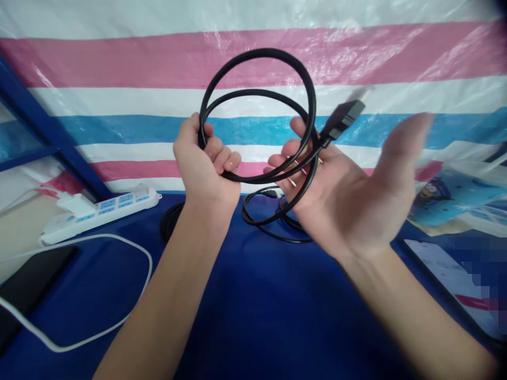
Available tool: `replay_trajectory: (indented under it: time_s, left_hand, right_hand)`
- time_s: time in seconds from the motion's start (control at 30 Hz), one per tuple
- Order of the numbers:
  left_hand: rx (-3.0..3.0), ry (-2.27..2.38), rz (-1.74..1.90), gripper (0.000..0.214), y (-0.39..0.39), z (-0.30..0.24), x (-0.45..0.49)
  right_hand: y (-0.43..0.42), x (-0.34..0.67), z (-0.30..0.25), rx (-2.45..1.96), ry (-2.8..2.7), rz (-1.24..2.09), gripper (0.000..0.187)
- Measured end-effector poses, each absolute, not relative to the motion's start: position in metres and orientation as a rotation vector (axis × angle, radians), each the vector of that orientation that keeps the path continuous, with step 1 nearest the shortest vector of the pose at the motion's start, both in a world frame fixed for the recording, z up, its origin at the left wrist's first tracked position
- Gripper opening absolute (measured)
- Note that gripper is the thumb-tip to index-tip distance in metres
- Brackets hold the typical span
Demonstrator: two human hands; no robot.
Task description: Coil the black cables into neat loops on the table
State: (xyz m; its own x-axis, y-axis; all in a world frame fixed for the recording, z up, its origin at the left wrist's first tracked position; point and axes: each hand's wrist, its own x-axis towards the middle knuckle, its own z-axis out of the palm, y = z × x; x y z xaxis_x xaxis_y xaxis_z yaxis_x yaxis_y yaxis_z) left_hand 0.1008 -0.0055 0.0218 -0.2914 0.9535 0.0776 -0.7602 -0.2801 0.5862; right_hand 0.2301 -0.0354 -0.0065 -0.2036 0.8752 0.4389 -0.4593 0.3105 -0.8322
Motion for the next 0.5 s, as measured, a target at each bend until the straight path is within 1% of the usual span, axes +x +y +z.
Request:
replay_trajectory:
  time_s: [0.07, 0.1, 0.2, 0.33, 0.43, 0.47, 0.5]
  left_hand:
    - [0.528, 0.499, 1.706, 0.036, -0.006, 0.022, 0.102]
    - [0.575, 0.473, 1.619, 0.038, -0.006, 0.023, 0.102]
    - [0.816, 0.439, 1.317, 0.041, -0.009, 0.029, 0.096]
    - [1.220, 0.591, 1.086, 0.044, -0.016, 0.033, 0.090]
    - [1.517, 0.716, 1.043, 0.029, -0.021, 0.029, 0.095]
    - [1.588, 0.747, 1.050, 0.026, -0.023, 0.028, 0.097]
    - [1.642, 0.774, 1.050, 0.026, -0.024, 0.026, 0.099]
  right_hand:
    - [-0.038, 0.226, -0.004, -0.450, -1.171, 1.246, 0.027]
    - [-0.039, 0.226, -0.002, -0.478, -1.128, 1.221, 0.015]
    - [-0.037, 0.237, 0.005, -0.627, -1.120, 1.231, 0.019]
    - [-0.031, 0.263, 0.012, -0.830, -1.406, 1.283, 0.011]
    - [-0.030, 0.274, 0.013, -0.982, -1.638, 1.078, 0.005]
    - [-0.030, 0.275, 0.013, -1.040, -1.726, 0.963, 0.006]
    - [-0.030, 0.276, 0.013, -1.098, -1.814, 0.821, 0.010]
